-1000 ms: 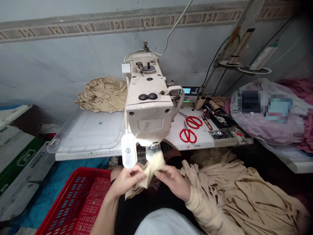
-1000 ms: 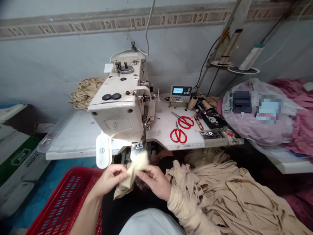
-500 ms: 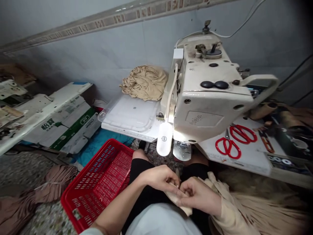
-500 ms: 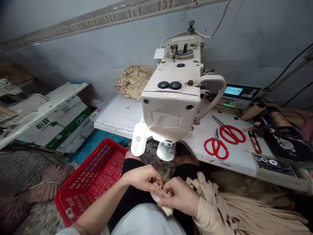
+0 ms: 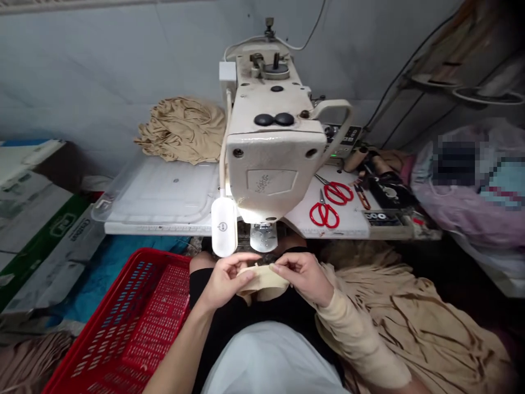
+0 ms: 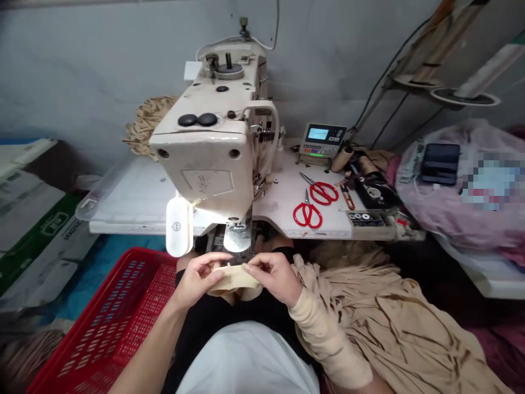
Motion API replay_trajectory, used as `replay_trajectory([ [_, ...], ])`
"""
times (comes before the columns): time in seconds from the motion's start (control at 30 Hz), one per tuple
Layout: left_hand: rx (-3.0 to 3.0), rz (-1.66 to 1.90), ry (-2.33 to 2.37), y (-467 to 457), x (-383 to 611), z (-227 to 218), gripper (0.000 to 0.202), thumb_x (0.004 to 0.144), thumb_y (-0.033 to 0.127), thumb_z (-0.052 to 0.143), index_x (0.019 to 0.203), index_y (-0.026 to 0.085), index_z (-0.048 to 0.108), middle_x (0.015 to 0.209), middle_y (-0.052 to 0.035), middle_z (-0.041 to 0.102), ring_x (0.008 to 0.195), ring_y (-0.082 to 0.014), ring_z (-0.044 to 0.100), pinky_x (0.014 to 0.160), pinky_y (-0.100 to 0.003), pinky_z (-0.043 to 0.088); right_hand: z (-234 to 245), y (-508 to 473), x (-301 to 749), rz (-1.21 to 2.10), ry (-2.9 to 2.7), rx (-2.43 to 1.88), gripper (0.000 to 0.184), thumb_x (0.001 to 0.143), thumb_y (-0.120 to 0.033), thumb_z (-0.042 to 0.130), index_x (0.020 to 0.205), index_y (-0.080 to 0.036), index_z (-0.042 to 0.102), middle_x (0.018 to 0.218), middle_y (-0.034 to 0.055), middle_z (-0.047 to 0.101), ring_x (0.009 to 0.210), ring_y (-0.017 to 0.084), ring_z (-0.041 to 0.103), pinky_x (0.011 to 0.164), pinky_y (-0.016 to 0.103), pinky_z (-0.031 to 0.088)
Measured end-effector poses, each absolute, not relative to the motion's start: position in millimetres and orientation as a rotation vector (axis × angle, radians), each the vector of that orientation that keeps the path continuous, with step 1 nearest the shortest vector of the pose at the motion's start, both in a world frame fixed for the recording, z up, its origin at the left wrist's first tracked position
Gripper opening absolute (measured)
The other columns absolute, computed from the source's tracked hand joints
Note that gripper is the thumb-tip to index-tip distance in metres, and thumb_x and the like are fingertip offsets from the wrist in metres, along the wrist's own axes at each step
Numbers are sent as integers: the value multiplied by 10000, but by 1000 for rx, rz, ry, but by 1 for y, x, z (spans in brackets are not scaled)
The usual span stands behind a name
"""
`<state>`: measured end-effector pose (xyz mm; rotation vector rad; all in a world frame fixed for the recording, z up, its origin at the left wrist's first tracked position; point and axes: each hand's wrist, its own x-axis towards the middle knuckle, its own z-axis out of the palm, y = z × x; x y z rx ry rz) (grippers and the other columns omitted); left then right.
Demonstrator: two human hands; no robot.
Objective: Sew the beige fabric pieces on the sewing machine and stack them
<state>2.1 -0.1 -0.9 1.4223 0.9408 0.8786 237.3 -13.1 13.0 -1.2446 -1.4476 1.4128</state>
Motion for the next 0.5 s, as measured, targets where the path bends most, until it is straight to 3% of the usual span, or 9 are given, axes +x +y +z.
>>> replay_trajectory([
  [0.1, 1720, 895, 977, 5, -3, 11, 246, 955, 327, 659, 1043, 152, 809, 743, -54, 673, 638, -140, 565, 591, -233, 428, 28, -15, 236, 1217, -1570, -1272, 273, 919, -372, 695, 771, -154, 767, 670, 26, 669, 594, 136, 514, 554, 272, 364],
  [0.23, 1909, 883, 982, 11, -4, 21, 257, 1000, 288, 569, 1001, 151, 787, 806, -64, 724, 687, -162, 622, 661, -253, 474, 38, -11, 233, 1043, -1590, -1288, 251, 912, -343, 703, 759, -156, 773, 654, 26, 663, 593, 141, 514, 567, 283, 372],
  [0.37, 1787, 833, 1110, 19, 1, 26, 300, 996, 348, 550, 916, 147, 757, 817, -47, 728, 747, -181, 646, 704, -258, 492, 34, 1, 230, 1100, -1441, -1285, 276, 885, -375, 724, 737, -145, 755, 622, 17, 631, 566, 135, 484, 535, 276, 355],
  [0.5, 1636, 808, 1278, 26, 8, 37, 280, 930, 394, 633, 825, 157, 739, 737, -13, 677, 694, -164, 605, 651, -245, 466, 26, 14, 232, 1191, -1309, -1270, 299, 813, -400, 793, 680, -140, 725, 598, 9, 618, 555, 131, 481, 529, 267, 361],
])
